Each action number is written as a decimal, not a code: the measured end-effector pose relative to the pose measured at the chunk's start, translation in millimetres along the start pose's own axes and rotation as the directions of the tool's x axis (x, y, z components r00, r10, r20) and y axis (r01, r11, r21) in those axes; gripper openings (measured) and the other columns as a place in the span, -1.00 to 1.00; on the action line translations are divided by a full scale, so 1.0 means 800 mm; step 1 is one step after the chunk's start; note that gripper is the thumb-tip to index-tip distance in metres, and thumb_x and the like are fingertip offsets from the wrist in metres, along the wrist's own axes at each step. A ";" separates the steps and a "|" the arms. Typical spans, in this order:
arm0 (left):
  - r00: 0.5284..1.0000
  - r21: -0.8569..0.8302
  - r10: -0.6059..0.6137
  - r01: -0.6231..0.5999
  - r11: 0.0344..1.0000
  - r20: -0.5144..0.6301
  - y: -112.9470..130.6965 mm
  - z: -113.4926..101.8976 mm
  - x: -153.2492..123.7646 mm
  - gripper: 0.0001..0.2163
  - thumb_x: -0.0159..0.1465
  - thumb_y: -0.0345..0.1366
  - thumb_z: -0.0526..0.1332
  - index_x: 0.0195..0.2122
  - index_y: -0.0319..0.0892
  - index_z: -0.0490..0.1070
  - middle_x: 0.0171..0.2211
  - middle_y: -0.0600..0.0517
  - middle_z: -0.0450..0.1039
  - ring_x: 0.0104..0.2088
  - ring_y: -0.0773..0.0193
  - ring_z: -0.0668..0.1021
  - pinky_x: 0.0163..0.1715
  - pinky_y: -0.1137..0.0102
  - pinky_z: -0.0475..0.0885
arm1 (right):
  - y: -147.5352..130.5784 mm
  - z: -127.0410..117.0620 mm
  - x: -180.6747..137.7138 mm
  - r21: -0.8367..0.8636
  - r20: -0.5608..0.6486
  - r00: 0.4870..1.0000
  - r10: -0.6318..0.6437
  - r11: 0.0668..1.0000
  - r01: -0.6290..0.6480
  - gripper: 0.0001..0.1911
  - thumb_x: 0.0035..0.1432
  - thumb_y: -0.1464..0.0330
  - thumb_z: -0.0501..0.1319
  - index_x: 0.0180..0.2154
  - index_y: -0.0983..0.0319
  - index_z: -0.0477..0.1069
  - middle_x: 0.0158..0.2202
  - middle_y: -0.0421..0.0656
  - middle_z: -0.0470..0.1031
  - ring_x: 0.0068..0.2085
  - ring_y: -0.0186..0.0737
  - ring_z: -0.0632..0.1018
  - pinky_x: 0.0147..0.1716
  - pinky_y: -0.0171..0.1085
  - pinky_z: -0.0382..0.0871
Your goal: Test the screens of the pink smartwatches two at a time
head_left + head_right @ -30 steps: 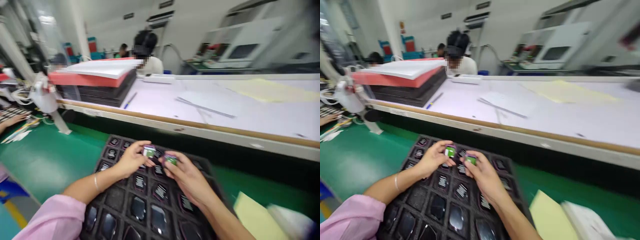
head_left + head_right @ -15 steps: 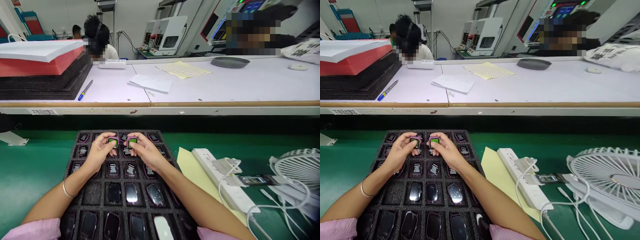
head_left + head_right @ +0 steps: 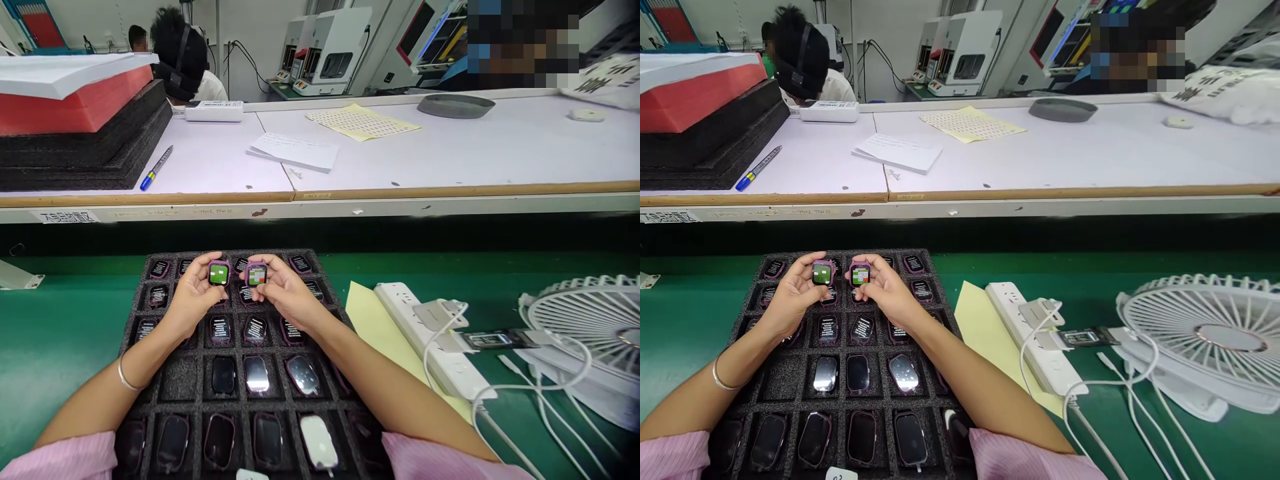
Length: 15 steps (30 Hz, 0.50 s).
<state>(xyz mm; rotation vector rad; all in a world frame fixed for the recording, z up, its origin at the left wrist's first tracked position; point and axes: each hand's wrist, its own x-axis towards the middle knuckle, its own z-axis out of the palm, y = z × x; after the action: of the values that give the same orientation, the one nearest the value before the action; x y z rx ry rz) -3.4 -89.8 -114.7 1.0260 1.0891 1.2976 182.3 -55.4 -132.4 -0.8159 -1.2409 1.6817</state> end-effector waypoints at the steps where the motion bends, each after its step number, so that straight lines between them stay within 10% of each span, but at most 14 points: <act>1: 1.000 0.006 0.000 0.000 1.000 0.000 0.000 0.000 0.000 -0.48 -0.01 -0.46 0.37 0.02 -0.12 0.38 -0.22 0.09 0.45 -0.44 0.46 0.45 -0.40 0.50 0.47 | 0.000 0.000 0.000 -0.004 0.001 1.000 0.000 1.000 0.000 -0.54 -0.08 0.46 0.26 -0.07 0.14 0.34 -0.21 -0.18 0.59 -0.47 -0.35 0.46 -0.45 -0.27 0.30; 15: 1.000 0.027 0.013 -0.013 1.000 0.004 0.001 -0.001 -0.001 -0.54 0.07 -0.38 0.34 0.03 -0.13 0.37 -0.20 0.06 0.47 -0.47 0.41 0.57 -0.43 0.46 0.46 | 0.000 -0.001 -0.002 0.000 0.007 1.000 0.003 1.000 -0.003 -0.57 -0.03 0.44 0.28 -0.06 0.15 0.33 -0.22 -0.17 0.56 -0.46 -0.36 0.46 -0.44 -0.27 0.30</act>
<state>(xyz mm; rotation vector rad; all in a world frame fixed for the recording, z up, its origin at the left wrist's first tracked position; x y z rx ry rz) -4.6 -90.4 -114.1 1.0569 1.1011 1.2937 183.5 -56.3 -132.2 -0.8136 -1.2449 1.6883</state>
